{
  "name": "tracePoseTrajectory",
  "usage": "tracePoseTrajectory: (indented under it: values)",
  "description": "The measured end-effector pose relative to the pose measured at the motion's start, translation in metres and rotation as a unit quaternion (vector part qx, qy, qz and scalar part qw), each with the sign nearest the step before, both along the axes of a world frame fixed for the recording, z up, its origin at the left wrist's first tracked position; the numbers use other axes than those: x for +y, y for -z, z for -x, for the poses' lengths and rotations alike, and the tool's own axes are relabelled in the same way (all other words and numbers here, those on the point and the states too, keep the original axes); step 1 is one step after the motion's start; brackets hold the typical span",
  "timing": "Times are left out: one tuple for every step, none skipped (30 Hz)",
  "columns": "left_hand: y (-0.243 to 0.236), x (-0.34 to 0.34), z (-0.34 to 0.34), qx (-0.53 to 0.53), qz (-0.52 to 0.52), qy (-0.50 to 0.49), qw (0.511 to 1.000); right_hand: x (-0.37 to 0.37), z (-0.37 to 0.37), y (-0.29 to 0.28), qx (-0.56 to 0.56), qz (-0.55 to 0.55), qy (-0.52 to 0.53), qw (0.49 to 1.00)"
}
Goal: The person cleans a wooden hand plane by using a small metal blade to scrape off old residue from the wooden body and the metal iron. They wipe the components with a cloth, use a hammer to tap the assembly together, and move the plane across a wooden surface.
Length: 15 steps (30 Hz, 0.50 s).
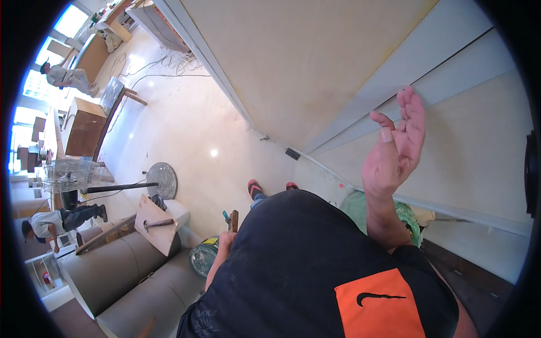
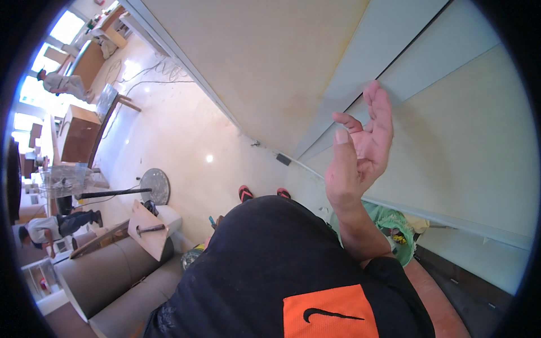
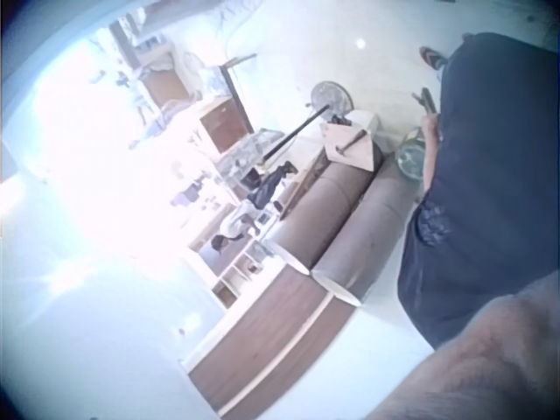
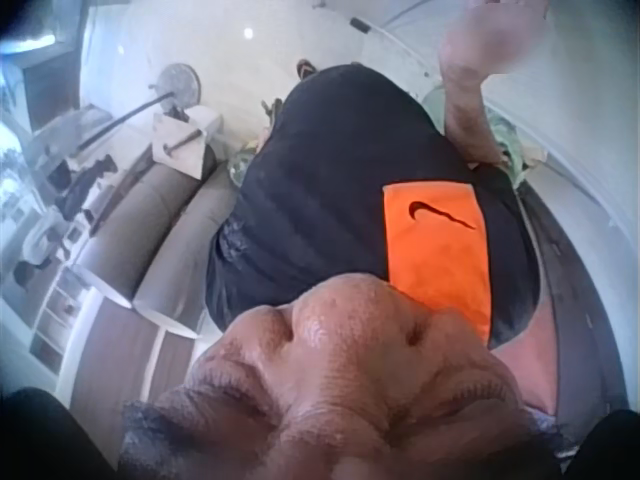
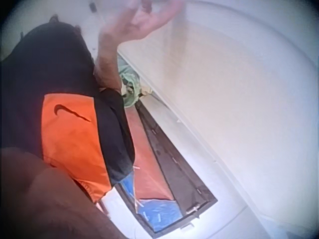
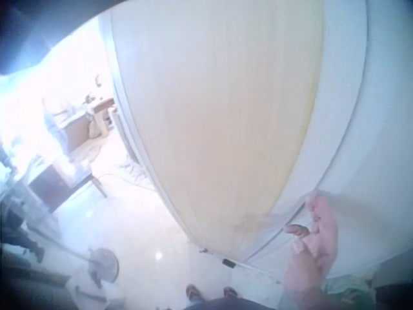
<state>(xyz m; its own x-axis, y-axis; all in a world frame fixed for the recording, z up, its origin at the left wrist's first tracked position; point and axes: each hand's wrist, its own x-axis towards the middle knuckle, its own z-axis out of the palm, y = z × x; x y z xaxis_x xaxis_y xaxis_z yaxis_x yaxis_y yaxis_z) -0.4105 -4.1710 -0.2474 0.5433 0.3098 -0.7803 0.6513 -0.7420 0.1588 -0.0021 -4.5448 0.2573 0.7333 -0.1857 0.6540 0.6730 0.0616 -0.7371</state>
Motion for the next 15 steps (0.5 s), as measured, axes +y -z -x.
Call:
tracePoseTrajectory:
  values:
    - [0.002, 0.001, 0.000, -0.007, 0.015, 0.031, 0.999, -0.001, -0.001, 0.001, -0.002, -0.002, 0.007, 1.000]
    - [0.002, 0.003, 0.000, -0.013, 0.029, 0.059, 0.998, -0.002, -0.001, 0.000, -0.003, -0.003, 0.010, 1.000]
    - [0.003, 0.005, -0.002, -0.014, 0.028, 0.061, 0.998, -0.003, -0.002, 0.000, -0.001, -0.008, 0.007, 1.000]
    - [0.005, 0.007, -0.003, -0.005, 0.025, 0.105, 0.994, -0.004, -0.002, 0.000, 0.001, -0.012, 0.003, 1.000]
    - [0.005, 0.009, -0.004, 0.006, 0.021, 0.148, 0.989, -0.003, -0.004, 0.001, 0.001, -0.015, 0.002, 1.000]
    - [0.000, 0.008, -0.010, 0.004, 0.022, 0.152, 0.988, -0.004, -0.004, 0.002, 0.001, -0.016, 0.004, 1.000]
    - [-0.012, 0.002, -0.028, -0.007, 0.011, 0.111, 0.994, -0.007, -0.003, 0.003, -0.002, -0.012, 0.015, 1.000]
    - [-0.016, 0.003, -0.029, -0.015, -0.007, 0.058, 0.998, -0.008, -0.003, 0.002, -0.003, -0.014, 0.016, 1.000]
    - [-0.018, 0.004, -0.033, -0.017, -0.008, 0.060, 0.998, -0.009, -0.003, 0.001, 0.001, -0.010, 0.014, 1.000]
    - [-0.019, 0.005, -0.038, -0.021, -0.009, 0.105, 0.994, -0.011, -0.003, 0.000, 0.006, -0.006, 0.013, 1.000]
    - [-0.018, 0.009, -0.036, -0.023, -0.013, 0.147, 0.989, -0.012, -0.003, -0.002, 0.006, -0.011, 0.014, 1.000]
    - [-0.015, 0.013, -0.034, -0.022, -0.017, 0.147, 0.989, -0.011, -0.003, -0.004, 0.010, -0.013, 0.004, 1.000]
    - [-0.010, 0.015, -0.033, 0.001, -0.012, 0.123, 0.992, -0.010, -0.003, -0.005, 0.013, -0.014, -0.006, 1.000]
    - [-0.013, 0.012, -0.046, 0.024, -0.004, 0.108, 0.994, -0.011, -0.002, -0.004, 0.013, -0.014, 0.003, 1.000]
    - [-0.036, 0.025, -0.029, 0.024, -0.004, 0.116, 0.993, -0.012, 0.000, -0.004, 0.023, -0.014, -0.006, 1.000]
